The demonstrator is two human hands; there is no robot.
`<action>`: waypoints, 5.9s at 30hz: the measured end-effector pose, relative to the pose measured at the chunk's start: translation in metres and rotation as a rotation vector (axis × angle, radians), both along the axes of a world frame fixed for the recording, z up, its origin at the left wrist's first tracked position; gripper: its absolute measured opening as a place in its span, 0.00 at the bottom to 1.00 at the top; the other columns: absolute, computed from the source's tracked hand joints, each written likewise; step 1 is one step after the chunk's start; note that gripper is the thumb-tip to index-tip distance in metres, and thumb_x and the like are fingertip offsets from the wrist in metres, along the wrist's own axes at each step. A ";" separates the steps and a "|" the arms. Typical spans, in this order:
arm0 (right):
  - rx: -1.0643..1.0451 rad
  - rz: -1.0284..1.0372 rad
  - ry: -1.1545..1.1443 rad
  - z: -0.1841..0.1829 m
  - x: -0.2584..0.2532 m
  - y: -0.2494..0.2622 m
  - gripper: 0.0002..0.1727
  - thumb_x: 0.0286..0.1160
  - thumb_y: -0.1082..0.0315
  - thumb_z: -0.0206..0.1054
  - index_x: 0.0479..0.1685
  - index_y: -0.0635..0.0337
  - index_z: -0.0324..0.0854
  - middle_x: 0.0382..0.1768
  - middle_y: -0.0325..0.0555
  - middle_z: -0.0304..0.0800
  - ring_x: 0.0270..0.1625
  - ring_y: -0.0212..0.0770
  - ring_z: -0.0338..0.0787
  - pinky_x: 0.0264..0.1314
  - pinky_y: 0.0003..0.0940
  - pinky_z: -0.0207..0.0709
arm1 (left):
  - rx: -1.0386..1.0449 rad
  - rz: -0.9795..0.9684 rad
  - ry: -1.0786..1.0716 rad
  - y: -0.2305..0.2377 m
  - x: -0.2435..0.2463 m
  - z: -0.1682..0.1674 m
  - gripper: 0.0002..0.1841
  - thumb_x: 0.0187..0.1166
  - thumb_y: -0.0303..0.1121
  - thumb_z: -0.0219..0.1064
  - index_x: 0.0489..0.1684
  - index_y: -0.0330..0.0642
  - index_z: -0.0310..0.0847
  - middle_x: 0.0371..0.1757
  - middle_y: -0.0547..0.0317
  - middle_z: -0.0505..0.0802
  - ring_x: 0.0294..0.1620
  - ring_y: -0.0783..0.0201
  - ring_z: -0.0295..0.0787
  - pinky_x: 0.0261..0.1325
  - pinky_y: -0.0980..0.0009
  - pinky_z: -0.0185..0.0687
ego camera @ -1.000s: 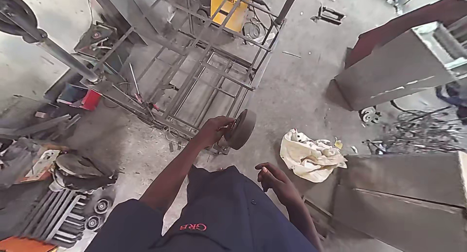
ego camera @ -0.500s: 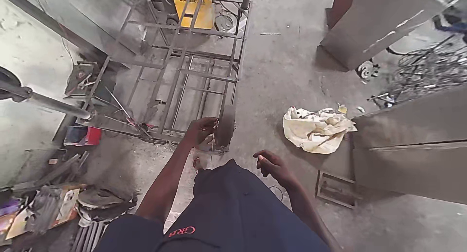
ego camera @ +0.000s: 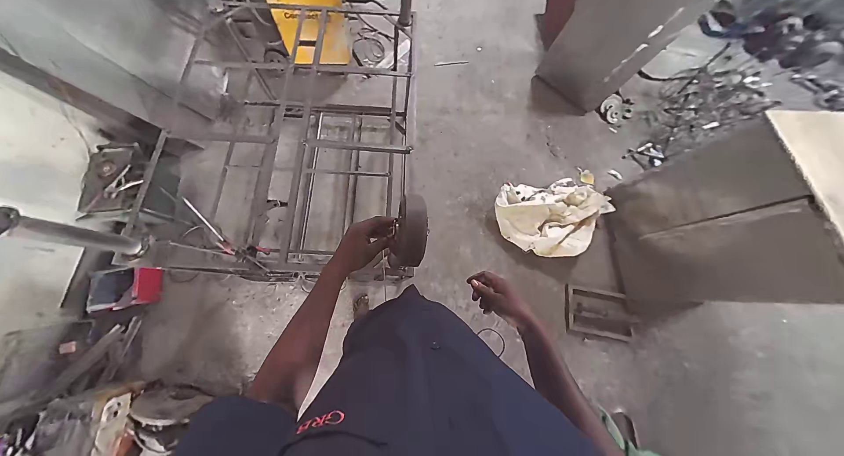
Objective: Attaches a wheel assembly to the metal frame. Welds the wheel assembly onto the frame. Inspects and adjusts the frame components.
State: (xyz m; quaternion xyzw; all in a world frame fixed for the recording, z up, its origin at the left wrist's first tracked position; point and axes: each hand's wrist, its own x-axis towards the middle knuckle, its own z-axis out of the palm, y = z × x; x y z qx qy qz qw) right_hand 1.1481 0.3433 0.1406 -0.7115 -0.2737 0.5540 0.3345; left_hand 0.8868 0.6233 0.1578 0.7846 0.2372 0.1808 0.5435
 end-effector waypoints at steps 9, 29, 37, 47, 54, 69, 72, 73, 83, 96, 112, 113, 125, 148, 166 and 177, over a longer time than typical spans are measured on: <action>0.056 -0.170 0.000 0.000 -0.058 0.004 0.16 0.89 0.58 0.58 0.64 0.59 0.78 0.34 0.42 0.87 0.27 0.34 0.86 0.30 0.31 0.83 | 0.095 -0.063 -0.093 0.008 0.001 -0.004 0.20 0.79 0.26 0.72 0.69 0.35 0.82 0.57 0.52 0.95 0.54 0.65 0.95 0.65 0.63 0.91; 0.018 -0.285 -0.004 -0.016 -0.100 -0.021 0.16 0.89 0.60 0.59 0.65 0.59 0.78 0.36 0.44 0.88 0.29 0.35 0.87 0.30 0.32 0.83 | 0.146 -0.133 -0.051 0.018 0.001 -0.002 0.24 0.79 0.30 0.73 0.73 0.38 0.78 0.60 0.54 0.94 0.53 0.65 0.95 0.61 0.64 0.92; -0.155 0.160 -0.403 -0.025 -0.081 -0.010 0.22 0.87 0.52 0.61 0.69 0.57 0.80 0.39 0.55 0.91 0.40 0.55 0.91 0.50 0.62 0.83 | 0.186 -0.009 0.033 0.015 -0.019 0.004 0.26 0.68 0.33 0.82 0.66 0.36 0.84 0.68 0.48 0.88 0.65 0.57 0.89 0.64 0.57 0.90; -0.403 0.716 -0.484 -0.051 -0.105 0.022 0.22 0.84 0.48 0.62 0.69 0.47 0.82 0.53 0.55 0.94 0.58 0.60 0.92 0.60 0.68 0.80 | 0.046 0.661 0.582 0.038 -0.160 -0.049 0.20 0.83 0.45 0.68 0.65 0.42 0.86 0.62 0.49 0.92 0.63 0.55 0.91 0.71 0.51 0.85; -0.293 0.624 -0.374 -0.049 -0.181 0.090 0.21 0.87 0.53 0.59 0.71 0.51 0.81 0.52 0.56 0.93 0.56 0.58 0.92 0.62 0.65 0.79 | -0.364 1.107 0.824 0.113 -0.299 -0.165 0.44 0.72 0.50 0.78 0.83 0.29 0.65 0.75 0.28 0.81 0.78 0.35 0.77 0.80 0.39 0.70; 0.025 0.592 -0.451 0.003 -0.325 0.187 0.20 0.88 0.54 0.59 0.70 0.53 0.80 0.58 0.56 0.89 0.62 0.60 0.89 0.63 0.67 0.78 | -0.866 0.995 0.609 0.163 -0.327 -0.252 0.35 0.85 0.52 0.63 0.81 0.32 0.65 0.67 0.29 0.83 0.59 0.37 0.86 0.57 0.40 0.84; 0.104 0.600 -0.478 -0.001 -0.322 0.171 0.19 0.87 0.55 0.59 0.68 0.54 0.80 0.54 0.55 0.90 0.58 0.58 0.90 0.60 0.65 0.80 | -0.724 0.961 0.578 0.151 -0.332 -0.239 0.31 0.82 0.46 0.67 0.76 0.30 0.71 0.64 0.31 0.86 0.56 0.41 0.86 0.55 0.41 0.84; 0.115 0.605 -0.464 -0.001 -0.321 0.164 0.19 0.87 0.55 0.60 0.69 0.54 0.80 0.54 0.56 0.90 0.58 0.59 0.90 0.60 0.65 0.80 | -0.691 0.968 0.561 0.148 -0.335 -0.235 0.32 0.82 0.45 0.67 0.77 0.30 0.70 0.63 0.31 0.86 0.56 0.41 0.86 0.55 0.41 0.84; 0.317 0.466 -0.221 0.000 -0.290 0.106 0.29 0.89 0.46 0.56 0.72 0.60 0.78 0.51 0.56 0.91 0.52 0.52 0.91 0.63 0.58 0.80 | -0.695 0.782 -0.210 0.031 -0.325 -0.120 0.11 0.85 0.34 0.45 0.42 0.53 0.75 0.24 0.72 0.87 0.22 0.75 0.85 0.24 0.74 0.84; 0.444 -0.348 0.802 -0.006 -0.287 0.011 0.27 0.76 0.49 0.65 0.63 0.61 0.75 0.47 0.45 0.92 0.47 0.38 0.91 0.52 0.39 0.86 | -0.707 -0.126 0.171 -0.173 -0.165 -0.028 0.12 0.82 0.40 0.58 0.50 0.42 0.80 0.31 0.68 0.89 0.30 0.74 0.85 0.38 0.72 0.86; 0.078 -0.685 0.049 -0.032 -0.265 -0.178 0.53 0.39 0.49 0.84 0.74 0.61 0.67 0.47 0.50 0.89 0.40 0.42 0.93 0.41 0.43 0.90 | 0.195 -0.117 0.128 0.004 -0.001 0.033 0.31 0.82 0.35 0.70 0.84 0.38 0.69 0.77 0.46 0.84 0.76 0.58 0.83 0.80 0.59 0.77; 0.097 -0.721 0.026 -0.028 -0.267 -0.183 0.55 0.38 0.46 0.85 0.75 0.61 0.66 0.47 0.49 0.89 0.40 0.41 0.93 0.41 0.43 0.90 | 0.206 -0.116 0.125 0.005 0.001 0.031 0.29 0.81 0.36 0.70 0.82 0.39 0.72 0.74 0.48 0.87 0.74 0.59 0.84 0.81 0.57 0.76; 0.272 -0.865 -0.116 -0.009 -0.280 -0.189 0.58 0.36 0.45 0.86 0.76 0.61 0.63 0.46 0.46 0.90 0.39 0.39 0.94 0.40 0.41 0.92 | 0.403 -0.001 0.160 -0.003 0.004 0.019 0.22 0.85 0.39 0.66 0.75 0.42 0.81 0.66 0.50 0.92 0.69 0.57 0.89 0.78 0.51 0.78; 0.540 -0.831 -0.113 -0.006 -0.257 -0.128 0.60 0.38 0.41 0.87 0.74 0.67 0.62 0.45 0.47 0.90 0.39 0.38 0.93 0.41 0.39 0.92 | 0.410 0.070 0.123 -0.017 0.006 0.016 0.23 0.85 0.39 0.65 0.76 0.40 0.80 0.68 0.47 0.90 0.70 0.55 0.87 0.79 0.50 0.76; 0.560 -0.859 0.014 -0.028 -0.249 -0.097 0.55 0.43 0.47 0.86 0.73 0.66 0.61 0.43 0.51 0.88 0.36 0.44 0.93 0.36 0.42 0.91 | 0.394 0.087 0.125 -0.015 0.007 0.011 0.22 0.86 0.39 0.65 0.76 0.42 0.80 0.67 0.49 0.92 0.69 0.56 0.89 0.78 0.50 0.77; 0.598 -0.863 0.035 -0.031 -0.247 -0.093 0.57 0.41 0.45 0.87 0.73 0.66 0.61 0.43 0.52 0.88 0.36 0.45 0.93 0.38 0.43 0.91 | 0.453 0.085 0.090 -0.015 0.006 0.010 0.22 0.85 0.38 0.66 0.75 0.42 0.81 0.64 0.49 0.93 0.66 0.56 0.91 0.76 0.51 0.79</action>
